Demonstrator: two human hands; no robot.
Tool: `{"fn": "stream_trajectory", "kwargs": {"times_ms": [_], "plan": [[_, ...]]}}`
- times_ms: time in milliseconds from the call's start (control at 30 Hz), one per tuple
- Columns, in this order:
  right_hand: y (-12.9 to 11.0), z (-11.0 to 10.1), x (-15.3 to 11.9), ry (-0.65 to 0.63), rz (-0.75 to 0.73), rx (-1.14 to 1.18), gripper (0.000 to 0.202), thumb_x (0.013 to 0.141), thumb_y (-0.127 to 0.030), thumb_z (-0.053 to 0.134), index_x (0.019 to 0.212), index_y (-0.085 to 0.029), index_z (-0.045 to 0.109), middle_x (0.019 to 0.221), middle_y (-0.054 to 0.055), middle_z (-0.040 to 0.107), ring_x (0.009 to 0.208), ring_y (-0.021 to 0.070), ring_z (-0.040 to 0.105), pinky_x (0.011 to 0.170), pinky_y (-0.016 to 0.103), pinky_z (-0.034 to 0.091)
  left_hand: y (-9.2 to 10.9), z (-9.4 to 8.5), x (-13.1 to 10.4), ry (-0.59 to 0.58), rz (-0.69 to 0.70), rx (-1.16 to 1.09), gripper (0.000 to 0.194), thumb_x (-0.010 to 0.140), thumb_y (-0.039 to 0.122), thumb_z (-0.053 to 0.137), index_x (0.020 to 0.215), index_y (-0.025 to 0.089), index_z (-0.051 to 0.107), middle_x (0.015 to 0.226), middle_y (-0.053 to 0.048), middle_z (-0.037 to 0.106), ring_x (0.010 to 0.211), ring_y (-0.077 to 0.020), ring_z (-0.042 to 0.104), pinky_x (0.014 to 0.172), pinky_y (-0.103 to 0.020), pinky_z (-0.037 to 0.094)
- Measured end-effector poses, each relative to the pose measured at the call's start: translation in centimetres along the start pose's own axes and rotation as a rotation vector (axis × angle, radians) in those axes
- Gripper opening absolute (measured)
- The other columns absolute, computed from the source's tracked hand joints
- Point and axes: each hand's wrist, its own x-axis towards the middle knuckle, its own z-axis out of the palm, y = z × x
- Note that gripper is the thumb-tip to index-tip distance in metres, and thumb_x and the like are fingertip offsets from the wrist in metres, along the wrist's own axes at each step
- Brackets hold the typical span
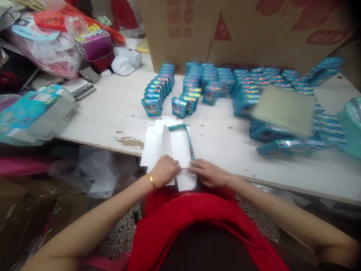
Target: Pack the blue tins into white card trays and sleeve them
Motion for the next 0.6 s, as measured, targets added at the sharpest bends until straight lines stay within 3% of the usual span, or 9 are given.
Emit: {"fn": "stream_trajectory", "kwargs": {"times_ms": [67, 167, 233, 267, 367, 467, 533, 600], "plan": [[0.0, 0.0, -0.4, -0.059, 0.003, -0.009, 0.068, 0.073, -0.019, 0.053, 0.138, -0.009, 0.035, 0.132, 0.021, 0.041, 0.116, 0.03, 0.039, 0.093, 0.049, 0.041, 0.6, 0.1, 0.5, -0.027, -0.067, -0.009, 0.031, 0.091, 0.027, 0.043, 0.073, 0.015, 0.064, 0.072, -0.006, 0.063, 0.069, -0.0175, 0.058, 0.07, -0.036, 0.041], [0.0, 0.9, -0.4, 0.013, 0.026, -0.019, 0.061, 0.076, -0.018, 0.049, 0.135, -0.01, 0.039, 0.129, 0.02, 0.045, 0.113, 0.0287, 0.04, 0.094, 0.05, 0.04, 1.0, 0.3, 1.0, -0.017, -0.088, -0.032, 0.024, 0.088, 0.02, 0.047, 0.072, 0.015, 0.064, 0.082, -0.009, 0.065, 0.088, -0.0226, 0.06, 0.089, -0.047, 0.038], [-0.2, 1.5, 0.0, 0.126, 0.059, 0.027, 0.049, 0.081, -0.015, 0.043, 0.13, -0.013, 0.045, 0.123, 0.016, 0.051, 0.106, 0.0257, 0.044, 0.091, 0.047, 0.042, 0.9, 0.3, 1.0, 0.072, -0.044, -0.087, 0.02, 0.087, 0.016, 0.047, 0.082, 0.016, 0.066, 0.108, -0.012, 0.064, 0.115, -0.0284, 0.051, 0.104, -0.057, 0.023], [-0.4, 1.7, 0.2, 0.182, 0.077, 0.066, 0.044, 0.084, -0.015, 0.04, 0.127, -0.015, 0.048, 0.118, 0.015, 0.054, 0.102, 0.0241, 0.045, 0.088, 0.045, 0.043, 0.7, 0.4, 0.9, 0.145, -0.027, -0.137, 0.021, 0.087, 0.016, 0.046, 0.093, 0.017, 0.066, 0.124, -0.013, 0.056, 0.128, -0.0305, 0.04, 0.108, -0.059, 0.015], [-0.8, 1.8, 1.0, 0.294, 0.137, 0.195, 0.031, 0.089, -0.016, 0.036, 0.113, -0.019, 0.055, 0.103, 0.009, 0.061, 0.087, 0.0199, 0.048, 0.08, 0.039, 0.045, 0.2, 1.2, 0.4, 0.455, -0.133, -0.363, 0.043, 0.089, 0.022, 0.042, 0.132, 0.024, 0.043, 0.153, -0.011, 0.019, 0.143, -0.029, 0.006, 0.112, -0.057, 0.008], [-0.7, 1.4, 1.4, 0.279, 0.179, 0.282, 0.025, 0.091, -0.015, 0.037, 0.102, -0.02, 0.059, 0.091, 0.006, 0.064, 0.079, 0.0171, 0.05, 0.077, 0.035, 0.044, 0.6, 3.1, -0.3, 0.76, -0.473, -0.655, 0.058, 0.094, 0.032, 0.033, 0.146, 0.028, 0.008, 0.157, -0.007, 0.002, 0.143, -0.0226, 0.001, 0.115, -0.047, 0.013], [-0.3, 0.8, 1.5, 0.229, 0.188, 0.334, 0.024, 0.091, -0.014, 0.039, 0.099, -0.02, 0.06, 0.089, 0.005, 0.064, 0.08, 0.0164, 0.051, 0.077, 0.034, 0.044, 1.6, 4.5, -0.6, 0.793, -0.573, -0.843, 0.06, 0.095, 0.041, 0.025, 0.147, 0.027, -0.002, 0.157, -0.007, 0.002, 0.143, -0.0205, 0.008, 0.115, -0.042, 0.019], [0.1, -0.2, 1.5, 0.164, 0.19, 0.407, 0.023, 0.09, -0.014, 0.041, 0.1, -0.02, 0.06, 0.092, 0.005, 0.064, 0.084, 0.016, 0.053, 0.081, 0.034, 0.044, 2.8, 5.6, -0.6, 0.675, -0.528, -0.963, 0.071, 0.092, 0.051, 0.028, 0.147, 0.023, -0.006, 0.156, -0.01, 0.008, 0.141, -0.0222, 0.017, 0.113, -0.041, 0.025]]}}
